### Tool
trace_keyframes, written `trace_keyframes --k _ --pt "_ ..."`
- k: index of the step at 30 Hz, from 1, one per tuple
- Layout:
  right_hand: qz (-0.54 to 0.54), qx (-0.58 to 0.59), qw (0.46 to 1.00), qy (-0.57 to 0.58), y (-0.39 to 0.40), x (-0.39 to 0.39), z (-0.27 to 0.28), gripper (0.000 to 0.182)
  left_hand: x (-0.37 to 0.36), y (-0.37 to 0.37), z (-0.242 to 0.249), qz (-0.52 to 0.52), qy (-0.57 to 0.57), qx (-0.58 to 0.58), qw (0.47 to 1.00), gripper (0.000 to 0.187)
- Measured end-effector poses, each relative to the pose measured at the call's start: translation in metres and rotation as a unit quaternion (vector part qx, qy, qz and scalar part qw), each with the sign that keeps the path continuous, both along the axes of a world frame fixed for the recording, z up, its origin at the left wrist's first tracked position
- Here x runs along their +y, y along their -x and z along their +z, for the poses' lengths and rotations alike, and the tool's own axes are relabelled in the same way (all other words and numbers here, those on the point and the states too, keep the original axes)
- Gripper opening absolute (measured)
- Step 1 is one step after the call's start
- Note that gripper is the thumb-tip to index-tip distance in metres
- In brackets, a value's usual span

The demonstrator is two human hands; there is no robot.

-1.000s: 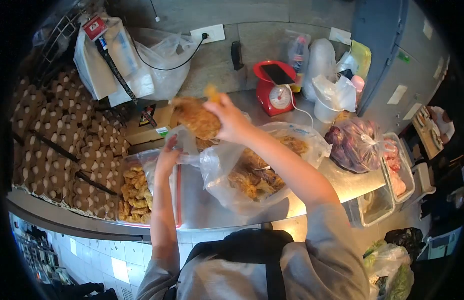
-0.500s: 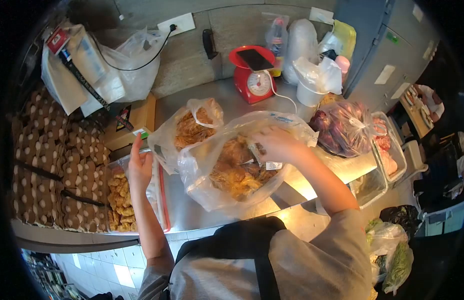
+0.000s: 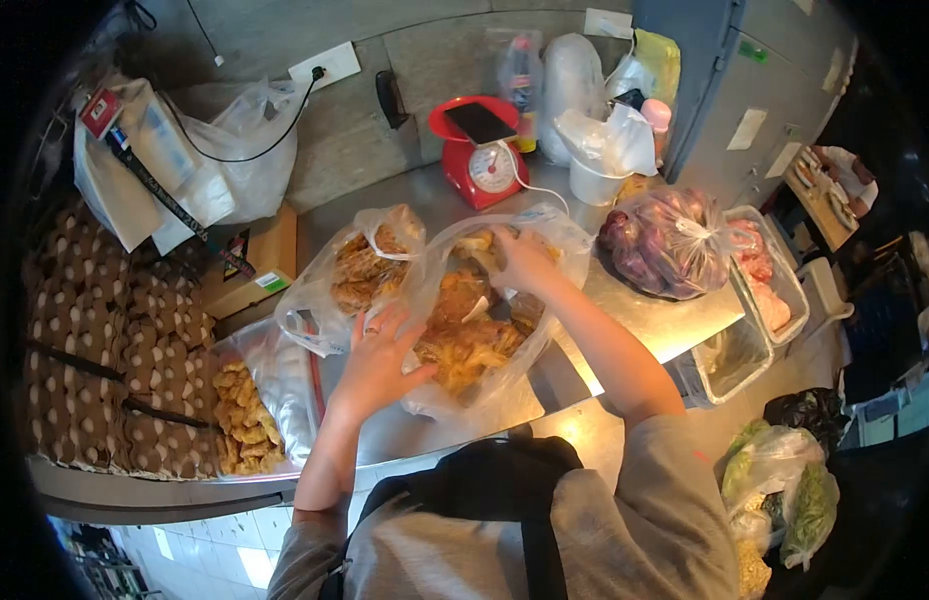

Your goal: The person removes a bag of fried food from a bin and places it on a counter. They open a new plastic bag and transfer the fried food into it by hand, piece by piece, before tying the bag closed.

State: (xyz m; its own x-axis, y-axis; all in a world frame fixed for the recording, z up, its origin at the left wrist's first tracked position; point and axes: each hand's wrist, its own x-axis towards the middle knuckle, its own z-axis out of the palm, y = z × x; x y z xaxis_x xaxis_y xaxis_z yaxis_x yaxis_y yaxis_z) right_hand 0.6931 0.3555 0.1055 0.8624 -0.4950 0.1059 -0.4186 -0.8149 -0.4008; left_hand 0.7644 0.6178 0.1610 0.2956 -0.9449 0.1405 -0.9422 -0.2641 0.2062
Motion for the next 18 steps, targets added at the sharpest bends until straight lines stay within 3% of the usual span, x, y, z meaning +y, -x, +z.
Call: trace_keyframes --k 2,9,11,15,17,18 --pt "-0.021 -0.018 0.999 -0.02 0.005 0.001 -0.002 0.077 0.006 0.002 -0.001 0.019 0.021 0.01 1.0 0.052" --pt "0.112 -0.069 0.991 0.002 0.032 0.02 0.028 0.049 0.044 -0.008 0.008 0.143 0.155 0.053 0.976 0.05" --pt "0.148 -0.093 0.985 -0.016 0.033 0.018 0.043 0.043 0.059 -0.022 0.004 0.246 0.227 0.015 0.942 0.053" --pt "0.203 -0.125 0.971 -0.023 0.03 0.023 0.079 0.037 0.07 -0.05 -0.016 0.371 0.239 0.015 0.897 0.056" --pt "0.222 -0.152 0.962 -0.034 0.024 0.031 0.106 0.036 0.07 -0.064 -0.02 0.365 0.34 0.259 0.827 0.06" --pt "0.248 -0.208 0.945 -0.043 0.017 0.034 0.127 0.036 0.07 -0.071 -0.018 0.366 0.339 0.258 0.827 0.06"
